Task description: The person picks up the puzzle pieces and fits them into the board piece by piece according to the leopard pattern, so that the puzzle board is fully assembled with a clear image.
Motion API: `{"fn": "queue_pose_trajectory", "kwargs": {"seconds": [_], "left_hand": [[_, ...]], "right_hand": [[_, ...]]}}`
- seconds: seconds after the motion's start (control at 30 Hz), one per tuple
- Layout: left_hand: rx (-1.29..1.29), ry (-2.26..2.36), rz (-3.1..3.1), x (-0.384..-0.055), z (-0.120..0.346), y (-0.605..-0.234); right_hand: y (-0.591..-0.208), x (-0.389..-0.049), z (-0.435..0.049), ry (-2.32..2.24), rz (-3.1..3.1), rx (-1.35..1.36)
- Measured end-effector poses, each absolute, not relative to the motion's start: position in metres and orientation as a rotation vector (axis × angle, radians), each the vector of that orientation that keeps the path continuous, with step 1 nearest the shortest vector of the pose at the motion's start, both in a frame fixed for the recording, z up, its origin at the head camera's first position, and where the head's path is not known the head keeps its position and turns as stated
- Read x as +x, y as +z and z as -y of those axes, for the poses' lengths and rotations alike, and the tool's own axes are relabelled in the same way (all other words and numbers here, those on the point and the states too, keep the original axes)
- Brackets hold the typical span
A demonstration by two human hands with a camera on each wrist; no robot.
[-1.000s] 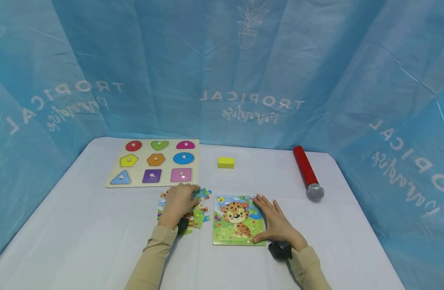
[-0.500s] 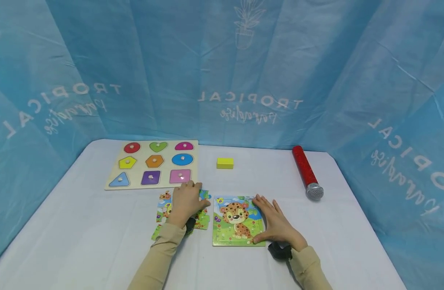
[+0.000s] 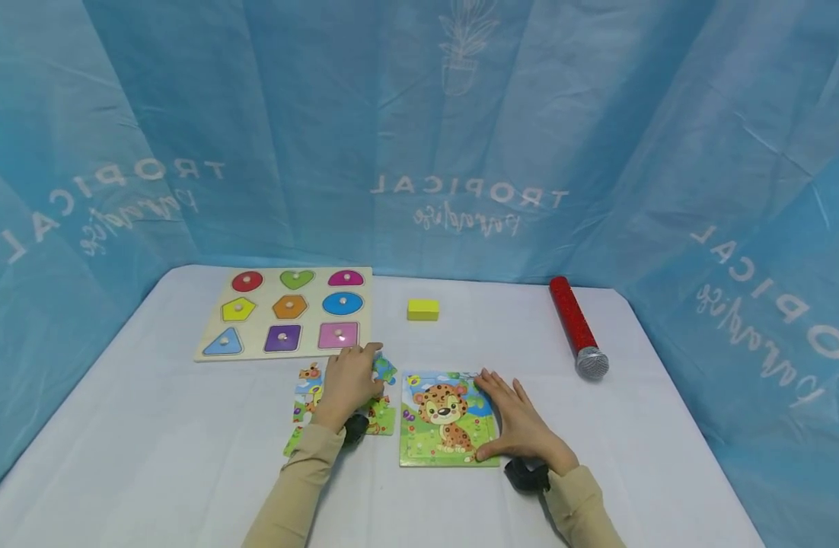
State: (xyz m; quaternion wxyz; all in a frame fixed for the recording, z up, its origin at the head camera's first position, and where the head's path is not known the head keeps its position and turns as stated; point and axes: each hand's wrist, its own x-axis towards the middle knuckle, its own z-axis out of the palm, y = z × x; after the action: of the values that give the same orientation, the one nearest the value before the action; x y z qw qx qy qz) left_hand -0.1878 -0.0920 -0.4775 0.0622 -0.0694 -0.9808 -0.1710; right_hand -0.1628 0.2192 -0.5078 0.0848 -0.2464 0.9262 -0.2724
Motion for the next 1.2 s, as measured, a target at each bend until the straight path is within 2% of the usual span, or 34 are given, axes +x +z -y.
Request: {"fn": "queue_pose_trajectory", "kwargs": {"seconds": [0.27, 0.57, 1.2], "left_hand": [[-0.509, -0.567, 2.930, -0.186, 0.057, -0.461], [-0.899, -0.366, 2.905, -0.186, -0.004, -0.465], [-0.828, -0.436, 2.905, -0.193, -0.023, -0.468]], "right_hand": [[-0.509, -0.162, -0.223, -0.815, -2.762, -0.695], [-0.510, -0.162, -0.221, -0.837, -2.747, -0.777], [-0.511, -0.165, -0.223, -0.851, -2.772, -0.816]]}}
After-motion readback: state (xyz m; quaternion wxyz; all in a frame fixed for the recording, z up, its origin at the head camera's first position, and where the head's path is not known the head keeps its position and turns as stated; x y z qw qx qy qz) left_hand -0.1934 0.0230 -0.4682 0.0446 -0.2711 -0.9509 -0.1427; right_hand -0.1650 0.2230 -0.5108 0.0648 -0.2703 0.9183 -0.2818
